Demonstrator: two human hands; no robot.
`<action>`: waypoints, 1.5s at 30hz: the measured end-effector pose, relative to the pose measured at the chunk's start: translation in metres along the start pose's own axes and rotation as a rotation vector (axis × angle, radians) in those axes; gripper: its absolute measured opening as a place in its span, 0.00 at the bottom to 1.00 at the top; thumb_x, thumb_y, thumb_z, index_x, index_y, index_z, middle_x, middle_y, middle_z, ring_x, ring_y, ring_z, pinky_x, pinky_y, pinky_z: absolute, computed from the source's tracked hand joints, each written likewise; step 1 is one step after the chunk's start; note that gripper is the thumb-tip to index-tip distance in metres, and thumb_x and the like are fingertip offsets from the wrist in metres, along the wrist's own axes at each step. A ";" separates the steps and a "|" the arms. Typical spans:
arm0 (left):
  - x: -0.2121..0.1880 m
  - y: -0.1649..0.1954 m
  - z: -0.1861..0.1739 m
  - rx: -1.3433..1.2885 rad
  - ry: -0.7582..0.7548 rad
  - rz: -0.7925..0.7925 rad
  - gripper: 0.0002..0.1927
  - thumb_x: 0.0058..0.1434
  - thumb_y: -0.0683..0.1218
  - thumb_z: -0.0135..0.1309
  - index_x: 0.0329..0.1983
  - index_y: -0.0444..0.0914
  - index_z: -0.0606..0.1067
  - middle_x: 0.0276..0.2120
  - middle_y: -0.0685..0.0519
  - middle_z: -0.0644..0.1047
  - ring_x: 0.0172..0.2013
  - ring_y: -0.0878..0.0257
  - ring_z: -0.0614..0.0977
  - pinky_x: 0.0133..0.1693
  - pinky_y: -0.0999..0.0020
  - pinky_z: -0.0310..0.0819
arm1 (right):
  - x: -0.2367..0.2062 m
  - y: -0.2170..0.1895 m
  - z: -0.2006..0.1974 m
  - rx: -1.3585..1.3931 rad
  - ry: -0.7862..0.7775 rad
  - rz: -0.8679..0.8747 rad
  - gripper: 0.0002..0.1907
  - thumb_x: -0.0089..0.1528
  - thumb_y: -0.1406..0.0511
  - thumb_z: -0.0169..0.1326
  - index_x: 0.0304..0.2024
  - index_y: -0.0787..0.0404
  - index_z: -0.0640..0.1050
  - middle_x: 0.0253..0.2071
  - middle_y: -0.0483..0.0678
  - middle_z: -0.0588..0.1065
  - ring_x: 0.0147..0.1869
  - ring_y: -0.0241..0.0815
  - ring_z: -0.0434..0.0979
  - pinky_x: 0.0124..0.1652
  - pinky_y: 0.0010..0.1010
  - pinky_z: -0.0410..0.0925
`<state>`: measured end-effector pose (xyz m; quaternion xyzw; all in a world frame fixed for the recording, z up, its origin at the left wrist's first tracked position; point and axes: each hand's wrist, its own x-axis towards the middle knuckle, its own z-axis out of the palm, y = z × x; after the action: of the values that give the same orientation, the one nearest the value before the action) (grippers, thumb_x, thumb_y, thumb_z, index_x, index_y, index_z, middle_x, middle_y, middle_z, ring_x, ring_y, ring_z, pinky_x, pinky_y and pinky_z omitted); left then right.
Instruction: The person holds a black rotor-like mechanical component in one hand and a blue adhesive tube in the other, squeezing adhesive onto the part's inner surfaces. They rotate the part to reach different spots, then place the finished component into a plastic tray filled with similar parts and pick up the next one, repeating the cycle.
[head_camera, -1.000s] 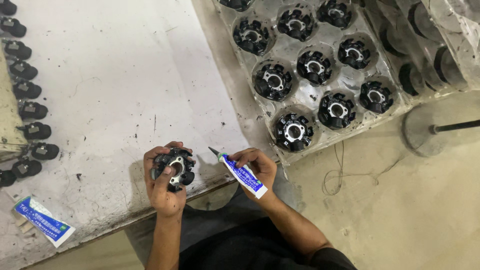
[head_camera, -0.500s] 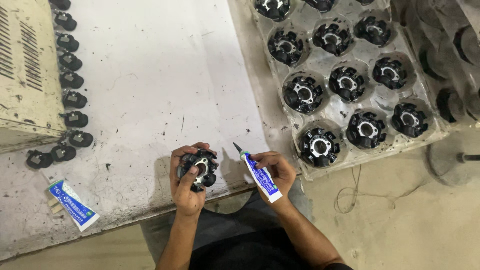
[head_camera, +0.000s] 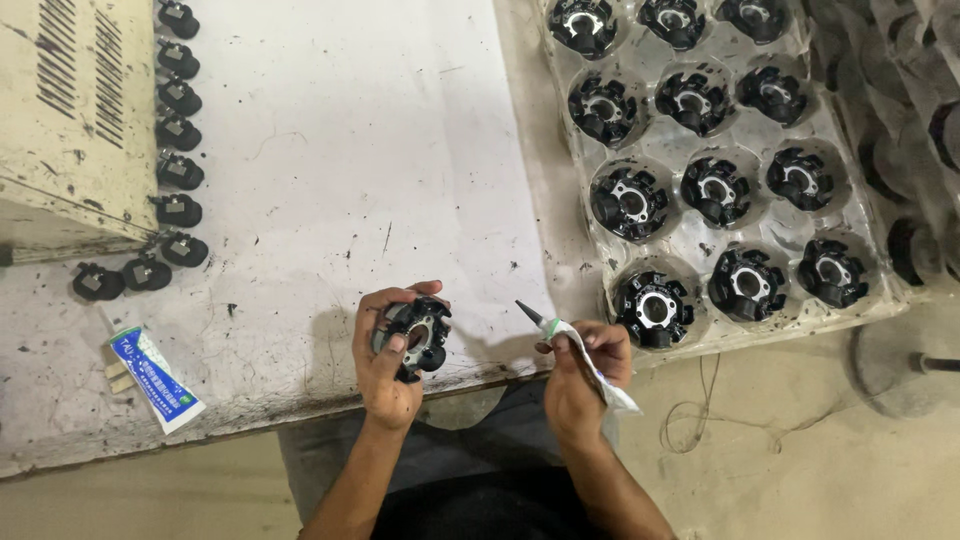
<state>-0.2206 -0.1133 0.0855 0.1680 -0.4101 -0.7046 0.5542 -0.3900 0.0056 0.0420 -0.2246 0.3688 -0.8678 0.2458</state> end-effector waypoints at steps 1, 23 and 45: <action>-0.001 0.001 0.001 0.007 -0.016 0.000 0.23 0.65 0.49 0.54 0.57 0.30 0.68 0.55 0.30 0.74 0.55 0.49 0.80 0.58 0.54 0.78 | -0.001 -0.004 0.000 0.013 0.030 0.056 0.15 0.64 0.80 0.57 0.44 0.60 0.68 0.43 0.50 0.74 0.46 0.41 0.78 0.45 0.39 0.77; -0.013 0.010 0.010 0.155 0.009 0.063 0.23 0.66 0.52 0.58 0.54 0.30 0.70 0.52 0.34 0.76 0.55 0.52 0.80 0.59 0.56 0.77 | -0.024 -0.007 0.012 -0.044 -0.126 0.181 0.12 0.62 0.82 0.54 0.45 0.66 0.74 0.47 0.51 0.74 0.49 0.38 0.75 0.51 0.27 0.70; -0.015 0.005 0.009 0.132 -0.005 0.063 0.23 0.67 0.52 0.57 0.54 0.30 0.70 0.51 0.34 0.77 0.57 0.51 0.79 0.60 0.56 0.77 | -0.023 -0.005 0.009 0.047 -0.159 0.170 0.09 0.65 0.78 0.55 0.44 0.63 0.72 0.52 0.59 0.77 0.58 0.50 0.79 0.60 0.39 0.71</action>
<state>-0.2189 -0.0965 0.0917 0.1896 -0.4620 -0.6587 0.5628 -0.3683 0.0178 0.0463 -0.2548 0.3455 -0.8317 0.3521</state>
